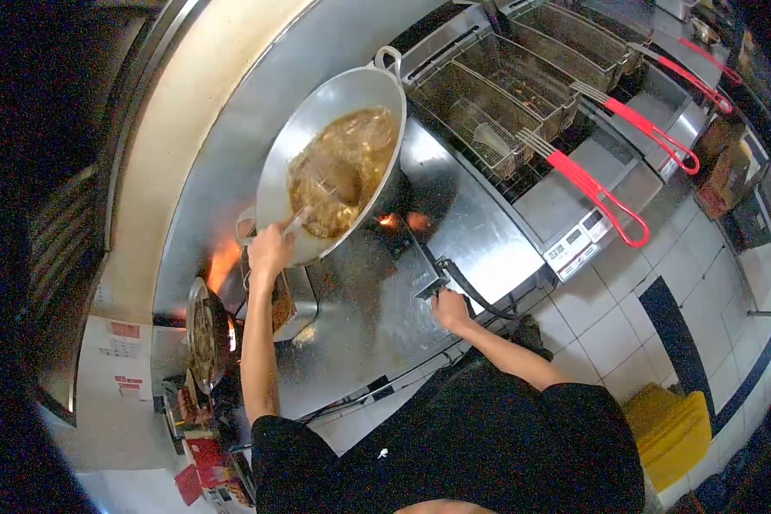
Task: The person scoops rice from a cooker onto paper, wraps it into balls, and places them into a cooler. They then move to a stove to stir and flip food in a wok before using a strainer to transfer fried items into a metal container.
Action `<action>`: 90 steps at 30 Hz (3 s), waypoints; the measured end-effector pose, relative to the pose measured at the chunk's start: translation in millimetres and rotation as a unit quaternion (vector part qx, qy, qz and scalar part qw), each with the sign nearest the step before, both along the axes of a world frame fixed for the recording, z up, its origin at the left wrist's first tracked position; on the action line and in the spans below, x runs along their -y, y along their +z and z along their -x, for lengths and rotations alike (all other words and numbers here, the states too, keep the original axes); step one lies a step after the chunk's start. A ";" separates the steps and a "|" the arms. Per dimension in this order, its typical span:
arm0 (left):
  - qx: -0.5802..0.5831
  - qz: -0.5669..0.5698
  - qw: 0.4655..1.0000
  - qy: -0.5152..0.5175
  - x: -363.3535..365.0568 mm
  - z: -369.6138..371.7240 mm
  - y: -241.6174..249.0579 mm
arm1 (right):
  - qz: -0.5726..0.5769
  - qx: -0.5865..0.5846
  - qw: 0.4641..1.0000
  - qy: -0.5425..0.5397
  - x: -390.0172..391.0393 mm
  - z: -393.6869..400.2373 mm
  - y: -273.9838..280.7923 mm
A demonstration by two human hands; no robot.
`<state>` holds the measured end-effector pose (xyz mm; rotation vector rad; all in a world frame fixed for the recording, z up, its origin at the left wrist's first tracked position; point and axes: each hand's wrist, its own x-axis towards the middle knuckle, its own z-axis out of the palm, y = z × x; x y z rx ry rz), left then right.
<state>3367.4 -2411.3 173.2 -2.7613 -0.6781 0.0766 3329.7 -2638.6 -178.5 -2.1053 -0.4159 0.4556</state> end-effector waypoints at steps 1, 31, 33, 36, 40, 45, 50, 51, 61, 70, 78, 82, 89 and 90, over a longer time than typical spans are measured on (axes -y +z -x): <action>0.008 0.004 1.000 0.025 -9.1 -1.8 -4.8 | 0.003 0.004 1.000 -0.008 1.4 1.3 0.7; 0.096 -0.014 0.989 -0.116 -88.4 22.9 6.4 | -0.021 0.028 0.995 -0.097 -15.6 24.5 -6.9; 0.116 0.000 0.985 -0.131 -88.8 50.5 26.4 | 0.000 0.072 0.991 -0.113 -17.4 27.0 -6.1; 0.074 0.036 0.990 -0.111 -87.1 87.1 54.8 | 0.030 0.093 0.990 -0.098 -19.3 25.6 -4.5; 0.107 0.052 0.979 -0.167 -85.4 110.4 54.7 | 0.070 0.060 0.990 -0.109 -23.4 28.6 26.6; 0.078 0.049 0.978 -0.187 -88.5 88.2 19.6 | 0.054 0.071 0.987 -0.130 -21.6 29.8 27.9; 0.115 -0.003 0.977 -0.178 -115.1 29.9 -15.4 | 0.007 0.081 0.983 -0.168 14.7 36.3 17.8; 0.118 -0.009 0.977 -0.178 -114.9 17.5 -18.8 | 0.026 0.093 0.981 -0.171 25.4 40.2 11.7; 0.196 0.039 0.976 -0.087 -74.2 9.0 18.8 | -0.141 -0.146 0.919 -0.337 209.1 103.5 -95.3; 0.163 0.097 0.981 0.036 -92.9 40.2 -9.0 | -0.053 -0.321 0.882 -0.341 307.6 81.1 -131.8; 0.156 0.192 0.966 0.076 -49.1 25.7 -5.8 | 0.034 -0.383 0.890 -0.243 302.5 43.8 -195.0; 0.248 0.201 0.947 0.037 -22.1 82.4 -11.2 | -0.011 -0.383 0.882 -0.275 283.6 50.8 -184.0; 0.426 0.353 0.824 0.119 18.1 148.5 -114.0 | 0.053 -0.439 0.856 -0.269 267.0 99.2 -197.1; 0.441 0.359 0.814 0.119 26.6 149.0 -117.2 | 0.053 -0.433 0.866 -0.243 264.0 108.5 -187.9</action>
